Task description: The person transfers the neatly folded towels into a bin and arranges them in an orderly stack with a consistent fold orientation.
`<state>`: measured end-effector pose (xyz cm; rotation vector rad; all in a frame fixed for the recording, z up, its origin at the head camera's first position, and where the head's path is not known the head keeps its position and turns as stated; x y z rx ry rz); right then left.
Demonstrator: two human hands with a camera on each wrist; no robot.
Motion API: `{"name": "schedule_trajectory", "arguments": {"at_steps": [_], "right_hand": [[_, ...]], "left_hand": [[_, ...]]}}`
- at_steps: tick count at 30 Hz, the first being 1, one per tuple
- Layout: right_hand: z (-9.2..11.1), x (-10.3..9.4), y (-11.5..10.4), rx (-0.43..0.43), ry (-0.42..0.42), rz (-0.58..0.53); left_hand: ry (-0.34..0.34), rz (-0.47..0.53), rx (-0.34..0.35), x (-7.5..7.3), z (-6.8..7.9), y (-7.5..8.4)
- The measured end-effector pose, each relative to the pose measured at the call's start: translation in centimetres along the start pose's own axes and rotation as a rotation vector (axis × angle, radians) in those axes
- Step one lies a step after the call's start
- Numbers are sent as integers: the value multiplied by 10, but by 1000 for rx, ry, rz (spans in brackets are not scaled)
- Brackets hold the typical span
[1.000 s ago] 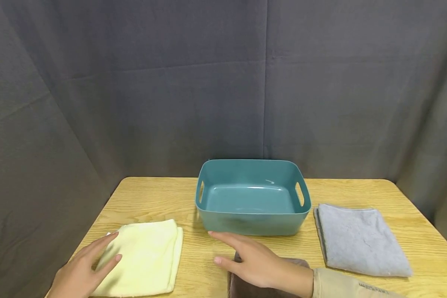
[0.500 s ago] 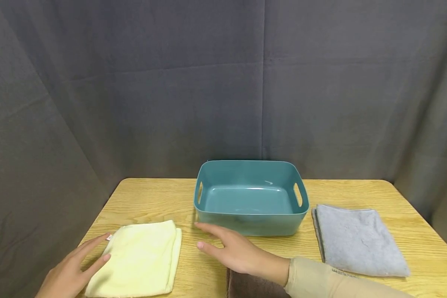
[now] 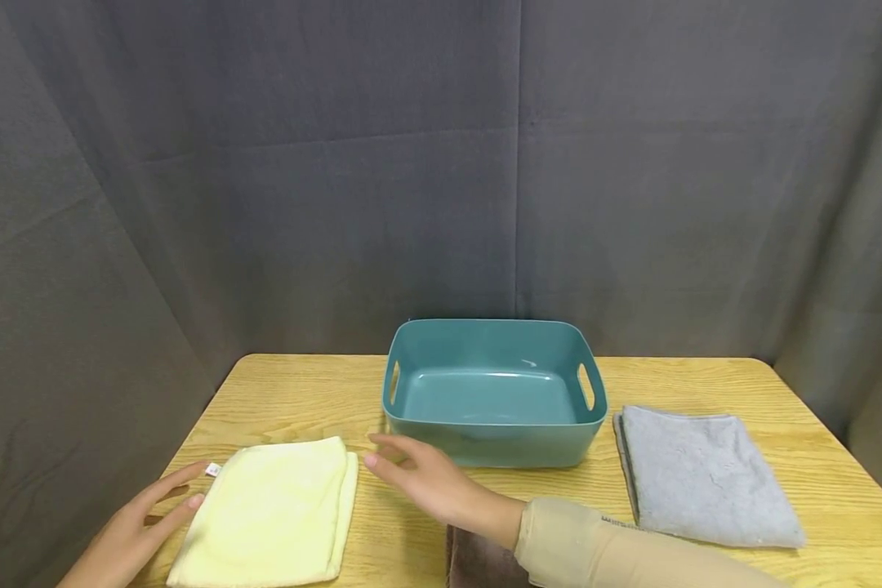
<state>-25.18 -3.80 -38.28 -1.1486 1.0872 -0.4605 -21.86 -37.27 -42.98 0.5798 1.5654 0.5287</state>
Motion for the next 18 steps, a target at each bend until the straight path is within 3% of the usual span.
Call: {"name": "schedule_trajectory", "arguments": {"at_steps": [11,18], "right_hand": [[-19,15,-3,48,48,-128],[-28,22,0,67,80,-162]], "left_hand": [[-45,-2,-40,4,-1,-7],[-18,-44,-12,3,-5,-4]]}}
Point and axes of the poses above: each hand's wrist, its own z-axis away from the middle knuckle, its own x-axis out of the palm, y = z × x, the point moved 10 cm from there along -z, towards the middle knuckle, and after that the axes turned 3 degrees about y, right-handed, at the moved point
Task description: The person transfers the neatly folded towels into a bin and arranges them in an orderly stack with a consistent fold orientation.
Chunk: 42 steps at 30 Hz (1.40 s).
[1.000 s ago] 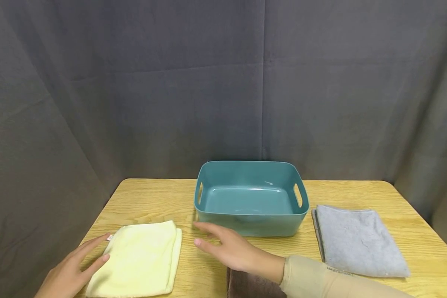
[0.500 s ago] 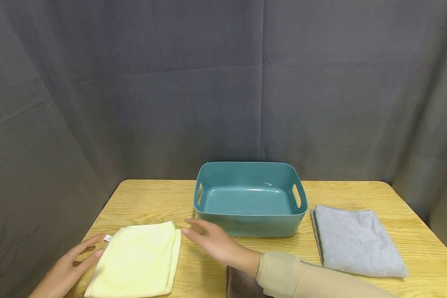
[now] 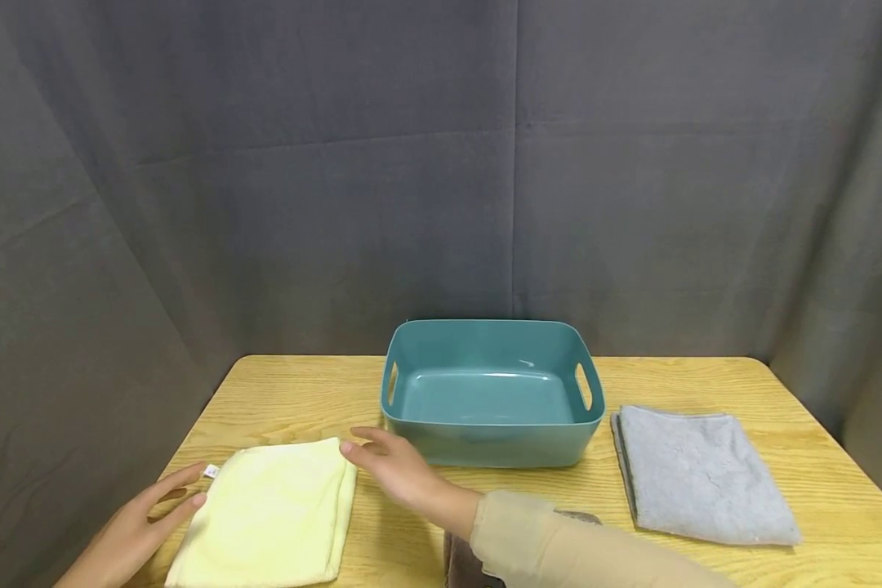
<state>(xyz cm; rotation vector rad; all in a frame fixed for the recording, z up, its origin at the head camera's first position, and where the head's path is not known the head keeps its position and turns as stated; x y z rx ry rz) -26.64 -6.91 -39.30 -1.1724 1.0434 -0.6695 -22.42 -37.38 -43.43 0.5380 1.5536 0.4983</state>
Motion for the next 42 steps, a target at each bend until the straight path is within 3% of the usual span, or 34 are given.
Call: {"name": "schedule_trajectory", "arguments": {"at_steps": [11,21,28,42], "right_hand": [[-5,11,7,42,-1,-19],[-10,20,17,118,40,-22],[-12,30,27,181,61,-91],[-10,32,41,228,119,-73]], "left_hand": [[11,-22,6,1,-4,-3],[-103,19,-111,13,-8,-14],[-90,20,-125,16,-11,-13],[-130,31,-242,22,-16,-25]]}}
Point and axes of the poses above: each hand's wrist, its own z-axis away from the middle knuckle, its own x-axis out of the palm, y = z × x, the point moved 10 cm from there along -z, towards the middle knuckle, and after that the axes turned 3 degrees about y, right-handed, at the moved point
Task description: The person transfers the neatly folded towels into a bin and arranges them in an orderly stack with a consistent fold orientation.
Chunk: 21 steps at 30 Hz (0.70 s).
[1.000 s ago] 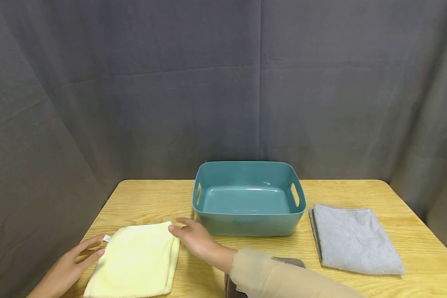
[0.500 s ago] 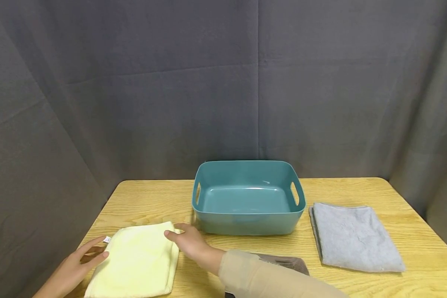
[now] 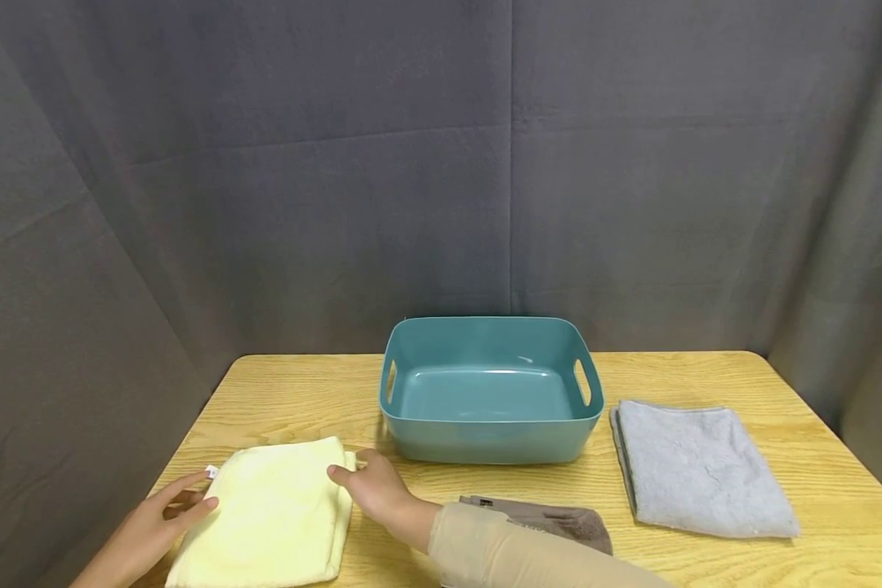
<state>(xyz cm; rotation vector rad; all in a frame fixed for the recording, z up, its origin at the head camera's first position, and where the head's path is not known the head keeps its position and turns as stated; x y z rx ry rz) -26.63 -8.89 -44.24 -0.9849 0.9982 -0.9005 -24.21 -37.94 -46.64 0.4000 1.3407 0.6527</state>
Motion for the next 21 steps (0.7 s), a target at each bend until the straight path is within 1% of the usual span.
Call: {"name": "schedule_trajectory", "arguments": {"at_steps": [3,8,10,14,18,21], "right_hand": [[0,0,3,18,14,-29],[0,4,10,81,13,-84],[0,6,11,104,8,-91],[0,7,14,123,11,-81],[-1,7,16,134,24,-62],[-1,9,16,138,16,-50]], "left_hand": [[-7,-3,-21,2,-2,-2],[-4,-11,-24,6,-4,-1],[-5,-12,-31,7,-5,0],[-19,-17,-44,8,-4,0],[-44,24,-29,11,-4,3],[-62,69,-23,14,-3,4]]}}
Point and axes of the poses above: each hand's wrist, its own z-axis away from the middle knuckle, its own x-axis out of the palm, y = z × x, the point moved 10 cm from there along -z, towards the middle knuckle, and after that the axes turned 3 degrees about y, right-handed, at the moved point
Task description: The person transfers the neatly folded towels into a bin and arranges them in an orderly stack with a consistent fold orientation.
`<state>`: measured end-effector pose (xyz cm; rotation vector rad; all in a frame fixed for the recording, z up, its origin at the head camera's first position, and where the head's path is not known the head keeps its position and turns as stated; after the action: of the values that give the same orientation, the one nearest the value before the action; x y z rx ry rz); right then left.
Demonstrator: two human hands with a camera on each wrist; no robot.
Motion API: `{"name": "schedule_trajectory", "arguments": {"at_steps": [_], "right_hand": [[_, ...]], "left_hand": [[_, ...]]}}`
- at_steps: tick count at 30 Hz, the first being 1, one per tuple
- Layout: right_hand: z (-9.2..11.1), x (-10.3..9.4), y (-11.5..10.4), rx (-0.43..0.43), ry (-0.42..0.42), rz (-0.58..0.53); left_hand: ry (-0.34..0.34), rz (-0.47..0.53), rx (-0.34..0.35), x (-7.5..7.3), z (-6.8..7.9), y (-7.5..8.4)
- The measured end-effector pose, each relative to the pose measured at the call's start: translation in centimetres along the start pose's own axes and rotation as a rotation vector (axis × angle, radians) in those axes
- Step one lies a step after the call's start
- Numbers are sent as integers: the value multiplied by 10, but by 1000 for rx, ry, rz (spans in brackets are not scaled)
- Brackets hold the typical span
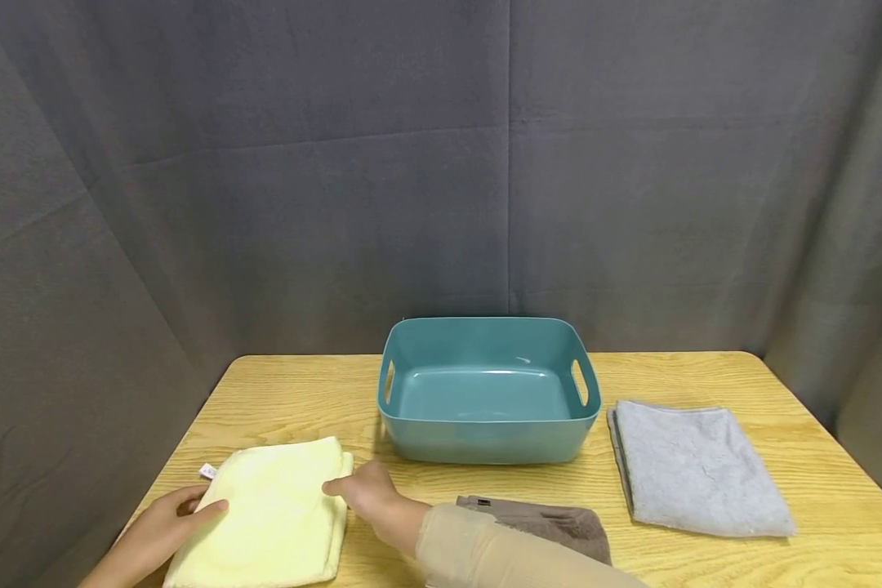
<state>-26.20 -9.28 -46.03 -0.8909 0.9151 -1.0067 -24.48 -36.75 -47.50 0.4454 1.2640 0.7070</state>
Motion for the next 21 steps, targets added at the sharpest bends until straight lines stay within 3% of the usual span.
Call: {"name": "schedule_trajectory", "arguments": {"at_steps": [8,16,21], "right_hand": [[2,8,1,-7,-19,-20],[-2,7,1,-41,5,8],[-3,7,0,-42,15,16]], "left_hand": [[48,-31,15,-3,1,1],[40,158,51,3,4,4],[59,143,62,4,3,5]]}}
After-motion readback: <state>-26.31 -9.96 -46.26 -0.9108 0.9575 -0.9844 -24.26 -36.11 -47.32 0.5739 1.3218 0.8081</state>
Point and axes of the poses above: each hand's wrist, its own z-axis away from the middle knuckle, its own x-axis out of the palm, y = z × x, the point moved 10 cm from there along -z, towards the middle knuckle, and after that the axes turned 3 degrees about y, right-handed, at the moved point
